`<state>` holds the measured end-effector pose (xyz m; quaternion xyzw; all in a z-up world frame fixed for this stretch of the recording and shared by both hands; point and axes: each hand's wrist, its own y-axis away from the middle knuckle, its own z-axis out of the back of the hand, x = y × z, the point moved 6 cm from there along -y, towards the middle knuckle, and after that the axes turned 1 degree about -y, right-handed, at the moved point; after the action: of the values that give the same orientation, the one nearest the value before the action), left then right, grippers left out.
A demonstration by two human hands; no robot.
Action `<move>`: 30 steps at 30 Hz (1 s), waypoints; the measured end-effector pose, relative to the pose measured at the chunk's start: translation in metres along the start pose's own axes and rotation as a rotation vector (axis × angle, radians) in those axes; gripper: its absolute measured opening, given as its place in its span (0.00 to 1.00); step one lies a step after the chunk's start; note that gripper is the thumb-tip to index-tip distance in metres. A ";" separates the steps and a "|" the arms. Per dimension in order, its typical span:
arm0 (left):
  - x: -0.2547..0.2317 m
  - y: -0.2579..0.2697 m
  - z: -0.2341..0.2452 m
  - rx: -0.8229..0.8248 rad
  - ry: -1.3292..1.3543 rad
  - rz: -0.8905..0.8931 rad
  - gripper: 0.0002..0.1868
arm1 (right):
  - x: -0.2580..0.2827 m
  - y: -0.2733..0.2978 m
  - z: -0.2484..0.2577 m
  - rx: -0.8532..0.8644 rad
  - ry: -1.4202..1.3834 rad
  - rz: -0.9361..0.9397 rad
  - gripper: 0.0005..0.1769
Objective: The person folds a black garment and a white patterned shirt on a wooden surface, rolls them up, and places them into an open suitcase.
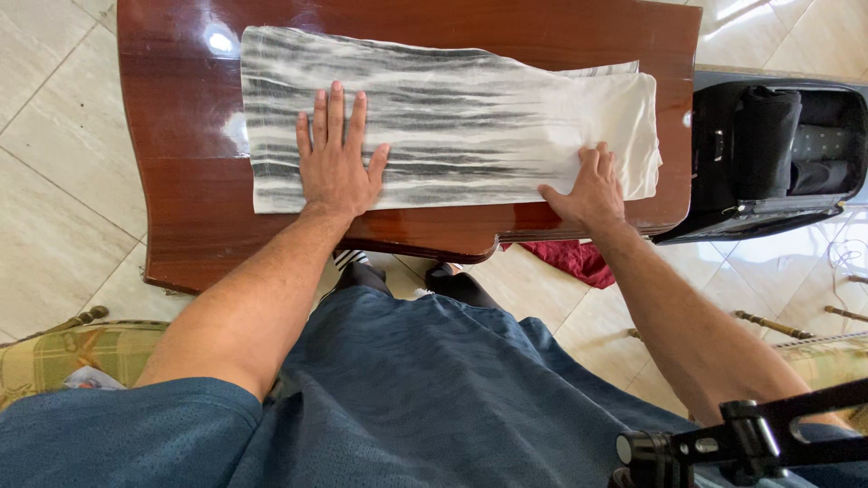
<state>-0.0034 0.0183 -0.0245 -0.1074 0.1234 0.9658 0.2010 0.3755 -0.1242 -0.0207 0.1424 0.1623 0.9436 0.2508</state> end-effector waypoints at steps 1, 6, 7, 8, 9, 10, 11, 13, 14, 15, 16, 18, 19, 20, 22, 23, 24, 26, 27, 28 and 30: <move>0.000 0.000 -0.001 -0.002 0.002 0.003 0.42 | 0.004 0.001 0.006 -0.012 0.003 -0.041 0.51; 0.002 0.000 -0.002 0.017 -0.028 0.014 0.41 | 0.033 -0.007 0.019 -0.207 -0.158 0.057 0.42; 0.000 0.000 -0.002 0.025 -0.028 0.018 0.40 | 0.037 -0.015 0.018 -0.208 -0.167 0.086 0.41; -0.001 -0.001 -0.002 0.039 -0.039 0.026 0.40 | 0.041 -0.023 0.016 -0.213 -0.184 0.120 0.39; -0.002 -0.001 -0.001 0.053 -0.051 0.035 0.40 | 0.043 -0.028 0.014 -0.217 -0.180 0.138 0.40; -0.002 -0.001 -0.004 0.070 -0.056 0.046 0.40 | 0.044 -0.032 0.013 -0.217 -0.170 0.156 0.41; -0.002 -0.001 -0.005 0.080 -0.053 0.045 0.41 | 0.044 -0.034 0.013 -0.217 -0.160 0.174 0.42; -0.001 -0.004 -0.004 0.090 -0.049 0.052 0.41 | 0.040 -0.037 0.015 -0.163 -0.106 0.158 0.46; 0.000 -0.006 -0.005 0.120 -0.053 0.071 0.42 | 0.037 -0.039 0.018 -0.139 -0.078 0.149 0.48; 0.001 -0.009 -0.006 0.149 -0.057 0.089 0.42 | 0.033 -0.039 0.022 -0.129 -0.069 0.149 0.48; -0.001 -0.011 -0.006 0.181 -0.060 0.103 0.42 | 0.026 -0.037 0.026 -0.119 -0.061 0.144 0.48; -0.002 -0.015 -0.006 0.226 -0.030 0.168 0.44 | 0.014 -0.037 0.032 -0.115 -0.043 0.160 0.48; -0.004 -0.017 -0.006 0.248 -0.014 0.201 0.44 | 0.005 -0.039 0.037 -0.122 -0.035 0.182 0.47; -0.007 -0.020 -0.006 0.254 -0.003 0.240 0.45 | -0.004 -0.041 0.041 -0.128 -0.026 0.202 0.46; -0.013 -0.026 -0.005 0.264 0.019 0.321 0.46 | -0.027 -0.042 0.047 -0.147 -0.061 0.226 0.43; -0.017 -0.030 -0.004 0.235 0.038 0.362 0.45 | -0.037 -0.043 0.048 -0.156 -0.079 0.238 0.42; -0.023 -0.034 -0.004 0.206 0.061 0.405 0.45 | -0.043 -0.045 0.047 -0.170 -0.076 0.275 0.41; -0.040 -0.040 -0.006 0.141 0.035 0.447 0.44 | -0.050 -0.047 0.042 -0.195 -0.071 0.343 0.40; -0.054 -0.044 -0.009 0.105 -0.015 0.446 0.44 | -0.053 -0.049 0.039 -0.199 -0.074 0.343 0.40; -0.070 -0.047 -0.012 0.068 -0.065 0.445 0.43 | -0.054 -0.051 0.036 -0.205 -0.077 0.344 0.41; -0.125 -0.049 -0.013 -0.225 -0.031 0.145 0.40 | -0.058 -0.054 0.033 -0.209 -0.078 0.346 0.41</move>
<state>0.1312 0.0130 -0.0137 -0.1052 0.0185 0.9871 0.1194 0.4584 -0.1018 -0.0221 0.1776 0.0267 0.9781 0.1047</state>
